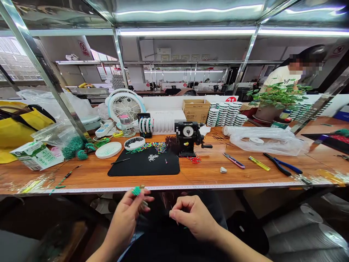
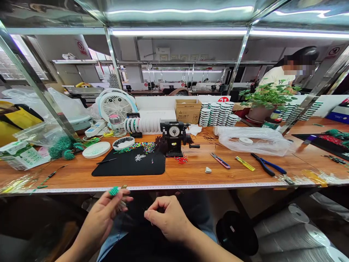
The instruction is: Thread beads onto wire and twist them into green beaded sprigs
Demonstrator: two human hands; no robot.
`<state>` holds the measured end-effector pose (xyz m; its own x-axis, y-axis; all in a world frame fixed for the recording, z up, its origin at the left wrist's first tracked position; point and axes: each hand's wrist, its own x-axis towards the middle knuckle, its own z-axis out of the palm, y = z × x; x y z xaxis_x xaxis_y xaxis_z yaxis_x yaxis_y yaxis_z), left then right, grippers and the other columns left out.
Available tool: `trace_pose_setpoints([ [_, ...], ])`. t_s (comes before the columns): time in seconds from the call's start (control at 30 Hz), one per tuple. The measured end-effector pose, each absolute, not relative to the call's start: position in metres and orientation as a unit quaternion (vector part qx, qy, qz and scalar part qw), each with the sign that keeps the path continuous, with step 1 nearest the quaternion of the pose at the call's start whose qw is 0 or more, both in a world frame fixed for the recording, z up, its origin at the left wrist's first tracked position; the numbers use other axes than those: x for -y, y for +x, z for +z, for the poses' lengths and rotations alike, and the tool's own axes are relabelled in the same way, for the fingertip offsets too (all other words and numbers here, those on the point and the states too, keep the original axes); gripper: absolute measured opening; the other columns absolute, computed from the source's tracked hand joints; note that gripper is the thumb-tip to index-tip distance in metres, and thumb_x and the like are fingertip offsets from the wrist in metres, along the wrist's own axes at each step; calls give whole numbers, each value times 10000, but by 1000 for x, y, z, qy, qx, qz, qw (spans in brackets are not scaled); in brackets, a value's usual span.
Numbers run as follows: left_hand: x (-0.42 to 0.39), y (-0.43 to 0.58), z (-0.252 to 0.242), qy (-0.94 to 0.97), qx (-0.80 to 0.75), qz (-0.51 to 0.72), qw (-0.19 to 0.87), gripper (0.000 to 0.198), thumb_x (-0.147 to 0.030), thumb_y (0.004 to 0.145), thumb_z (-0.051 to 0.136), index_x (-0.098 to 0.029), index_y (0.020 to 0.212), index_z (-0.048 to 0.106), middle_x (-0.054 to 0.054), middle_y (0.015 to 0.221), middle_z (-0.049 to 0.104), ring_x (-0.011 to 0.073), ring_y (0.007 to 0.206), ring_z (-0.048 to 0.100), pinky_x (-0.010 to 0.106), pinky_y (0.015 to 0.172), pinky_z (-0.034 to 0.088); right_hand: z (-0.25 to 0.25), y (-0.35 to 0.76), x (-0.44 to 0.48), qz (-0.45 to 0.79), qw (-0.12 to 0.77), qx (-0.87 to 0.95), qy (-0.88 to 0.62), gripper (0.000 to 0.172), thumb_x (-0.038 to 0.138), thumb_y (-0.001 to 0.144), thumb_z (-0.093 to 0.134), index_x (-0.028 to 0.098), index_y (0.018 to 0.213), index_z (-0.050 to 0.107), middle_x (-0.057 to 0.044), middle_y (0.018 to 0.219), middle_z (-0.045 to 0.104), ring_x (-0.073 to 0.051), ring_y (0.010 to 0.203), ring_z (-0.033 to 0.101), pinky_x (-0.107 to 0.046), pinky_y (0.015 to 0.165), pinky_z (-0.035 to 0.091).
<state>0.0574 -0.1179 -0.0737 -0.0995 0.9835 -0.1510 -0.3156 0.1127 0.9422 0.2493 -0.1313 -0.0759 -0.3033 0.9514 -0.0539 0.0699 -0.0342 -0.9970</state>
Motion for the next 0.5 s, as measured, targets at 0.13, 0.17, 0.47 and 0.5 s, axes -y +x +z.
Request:
trace_pose_setpoints([
  [0.13, 130, 64, -77, 389, -438, 406, 702, 278, -364, 739, 669, -164, 622, 517, -59, 399, 450, 91, 383, 453, 202, 434, 348, -76, 246, 131, 578, 420, 566, -410, 224, 300, 730, 631, 131, 583, 620, 7, 548, 553, -99, 539, 452, -228, 538, 341],
  [0.17, 133, 69, -78, 398, -435, 392, 706, 275, -379, 744, 661, -165, 638, 525, -83, 342, 378, 73, 322, 378, 189, 388, 283, -76, 244, 132, 579, 423, 569, -403, 230, 306, 736, 630, 129, 589, 625, 6, 550, 554, -98, 542, 453, -229, 545, 342],
  [0.47, 134, 83, -84, 450, -432, 413, 664, 316, -481, 766, 594, -172, 713, 554, -31, 453, 509, 77, 363, 399, 171, 350, 249, -91, 241, 134, 637, 341, 557, -410, 123, 245, 717, 607, 136, 659, 606, 42, 523, 504, -61, 457, 367, -194, 455, 271],
  [0.5, 134, 80, -86, 471, -423, 386, 671, 326, -497, 773, 574, -179, 703, 544, -39, 425, 486, 79, 339, 380, 177, 341, 235, -94, 243, 135, 644, 313, 570, -403, 112, 246, 715, 605, 142, 677, 607, 45, 525, 500, -62, 453, 372, -189, 444, 268],
])
